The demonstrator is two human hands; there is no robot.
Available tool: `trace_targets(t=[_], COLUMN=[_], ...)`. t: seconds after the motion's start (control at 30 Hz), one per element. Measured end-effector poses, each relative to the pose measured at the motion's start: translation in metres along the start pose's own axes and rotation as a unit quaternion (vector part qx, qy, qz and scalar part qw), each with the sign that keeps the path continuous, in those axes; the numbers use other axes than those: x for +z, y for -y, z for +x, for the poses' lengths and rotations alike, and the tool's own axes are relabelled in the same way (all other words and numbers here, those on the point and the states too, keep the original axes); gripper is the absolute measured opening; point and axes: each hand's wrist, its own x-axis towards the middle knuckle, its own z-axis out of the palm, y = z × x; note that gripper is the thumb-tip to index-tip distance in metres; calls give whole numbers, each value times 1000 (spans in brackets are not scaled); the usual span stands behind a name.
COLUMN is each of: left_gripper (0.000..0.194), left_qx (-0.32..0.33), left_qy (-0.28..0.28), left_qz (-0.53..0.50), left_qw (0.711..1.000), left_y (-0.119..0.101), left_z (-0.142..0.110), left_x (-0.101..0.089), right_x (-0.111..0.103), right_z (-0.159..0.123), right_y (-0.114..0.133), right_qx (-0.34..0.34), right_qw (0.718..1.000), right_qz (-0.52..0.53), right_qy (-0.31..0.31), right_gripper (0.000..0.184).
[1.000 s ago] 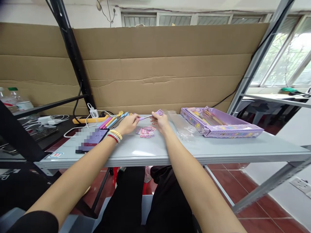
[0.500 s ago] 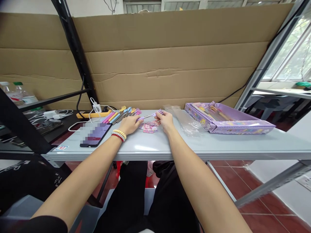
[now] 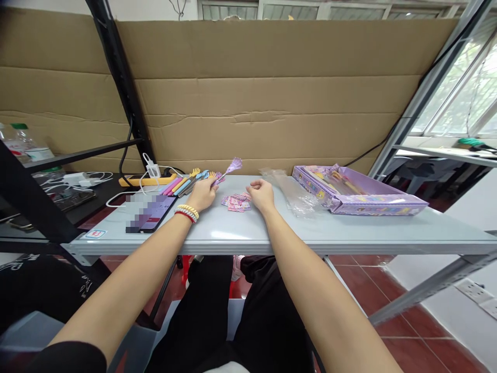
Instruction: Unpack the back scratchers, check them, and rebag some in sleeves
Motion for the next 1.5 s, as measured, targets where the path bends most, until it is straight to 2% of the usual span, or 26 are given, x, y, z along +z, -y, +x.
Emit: trace_targets(t=[0.07, 0.13, 0.23, 0.33, 0.4, 0.53, 0.63, 0.7, 0.97, 1.1, 1.2, 1.3, 1.4, 1.5], left_gripper=[28, 30, 35, 37, 37, 33, 26, 24, 21, 19, 19, 21, 27, 29], left_qx=[-37, -53, -53, -68, -75, -88, -121, -149, -169, -170, -167, -169, -177, -183], left_qy=[-24, -33, -10, 20, 24, 26, 35, 35, 28, 25, 23, 17, -1, -11], left_qz=[-23, -47, -58, -42, -32, -33, -63, -84, -96, -92, -92, -105, -127, -149], left_qw=[999, 997, 997, 997, 996, 995, 990, 985, 981, 981, 981, 980, 976, 972], left_y=[0, 0, 2, 7, 9, 10, 8, 6, 8, 7, 7, 6, 6, 6], left_z=[0, -1, -2, -1, 0, 1, 1, 1, 1, 1, 2, 2, 3, 2], left_x=[-2, -3, -3, 0, 2, 3, -1, -4, -5, -5, -5, -5, -4, -4], right_x=[0, 1, 0, -10, -25, -66, -90, -98, -97, -100, -101, -97, -84, -66], right_z=[-2, -5, -5, 3, 14, 37, 46, 47, 43, 49, 54, 57, 56, 51], right_y=[-2, -3, 3, 13, 17, 10, -2, -9, -5, 3, 14, 27, 33, 25], right_qx=[-37, -59, -83, -97, -72, 42, 94, 107, 114, 86, 42, 26, 30, 44], right_qw=[991, 973, 943, 903, 882, 852, 834, 830, 839, 848, 868, 904, 933, 938], right_qz=[-127, -220, -321, -417, -465, -522, -542, -544, -531, -522, -495, -426, -357, -337], right_qy=[-22, -27, -24, -14, -11, -1, 42, 68, 39, 32, 24, 20, 38, 62], right_gripper=[10, 15, 20, 24, 30, 41, 41, 39, 40, 29, 18, 16, 14, 12])
